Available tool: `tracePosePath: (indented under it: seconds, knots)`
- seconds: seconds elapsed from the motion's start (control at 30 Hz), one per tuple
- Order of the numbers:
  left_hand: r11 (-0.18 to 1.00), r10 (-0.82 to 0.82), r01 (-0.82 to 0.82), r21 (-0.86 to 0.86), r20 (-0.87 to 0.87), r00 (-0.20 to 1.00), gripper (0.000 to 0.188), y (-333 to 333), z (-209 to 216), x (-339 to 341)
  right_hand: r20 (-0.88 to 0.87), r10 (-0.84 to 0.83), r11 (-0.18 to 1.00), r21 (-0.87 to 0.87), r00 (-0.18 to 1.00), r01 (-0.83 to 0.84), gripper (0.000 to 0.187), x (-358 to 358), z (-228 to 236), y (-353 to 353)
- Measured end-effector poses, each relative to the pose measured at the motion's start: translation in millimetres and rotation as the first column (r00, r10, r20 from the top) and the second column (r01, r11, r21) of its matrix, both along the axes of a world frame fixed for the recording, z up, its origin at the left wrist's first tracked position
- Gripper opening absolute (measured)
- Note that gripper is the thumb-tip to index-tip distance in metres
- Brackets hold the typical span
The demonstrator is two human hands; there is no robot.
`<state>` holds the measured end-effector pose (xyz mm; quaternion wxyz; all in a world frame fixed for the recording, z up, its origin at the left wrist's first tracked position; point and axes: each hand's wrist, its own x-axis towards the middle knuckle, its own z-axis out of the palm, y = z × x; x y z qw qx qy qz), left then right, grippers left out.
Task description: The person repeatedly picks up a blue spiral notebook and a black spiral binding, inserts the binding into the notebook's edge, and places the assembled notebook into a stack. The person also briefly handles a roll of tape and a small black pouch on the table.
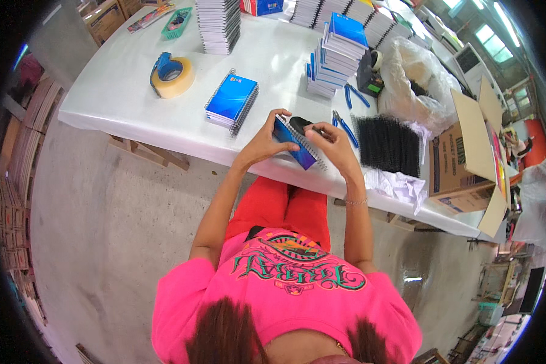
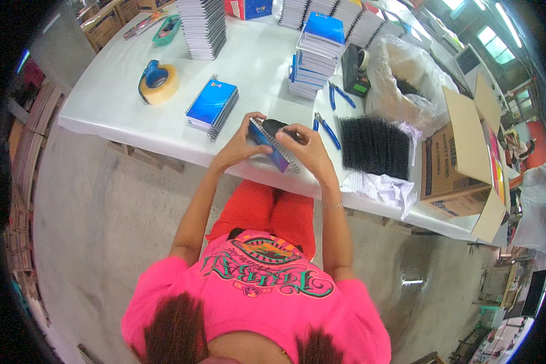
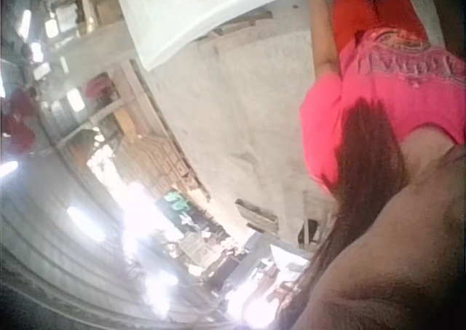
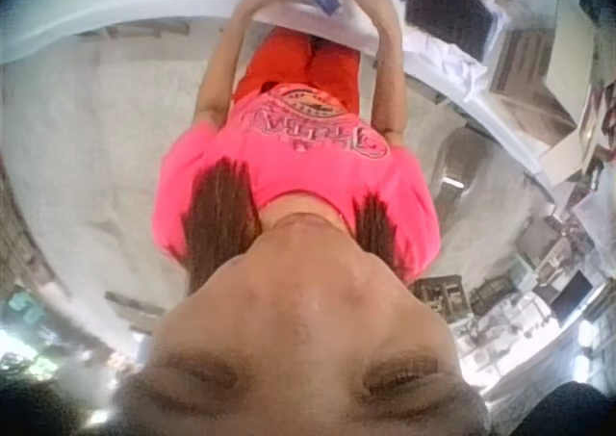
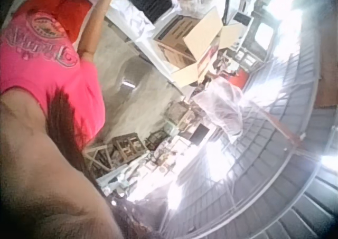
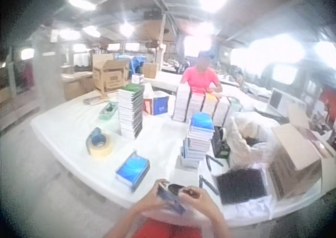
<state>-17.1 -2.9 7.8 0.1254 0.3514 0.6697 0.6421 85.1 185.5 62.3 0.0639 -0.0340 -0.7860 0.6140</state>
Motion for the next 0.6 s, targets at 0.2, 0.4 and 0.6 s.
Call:
tracePosePath:
  seconds: [0.2, 0.4, 0.6]
  knots:
    - [0.981, 0.164, -0.167, 0.101, 0.035, 0.986, 0.073, 13.1, -4.4, 10.2, -0.262, -0.144, 0.945, 0.25, 0.954, 0.212, 0.044, -38.7, -37.9, 20.2]
    - [0.888, 0.429, -0.428, 0.168, 0.035, 0.903, 0.033, 15.5, -15.1, 27.6, -0.349, -0.329, 0.362, 0.811, 0.877, 0.459, 0.054, -10.7, -68.7, 33.0]
    - [0.908, 0.389, -0.391, 0.153, 0.046, 0.92, 0.026, 4.9, -3.9, 28.5, -0.446, -0.349, 0.352, 0.753, 0.824, 0.556, 0.051, -16.0, -81.8, 35.0]
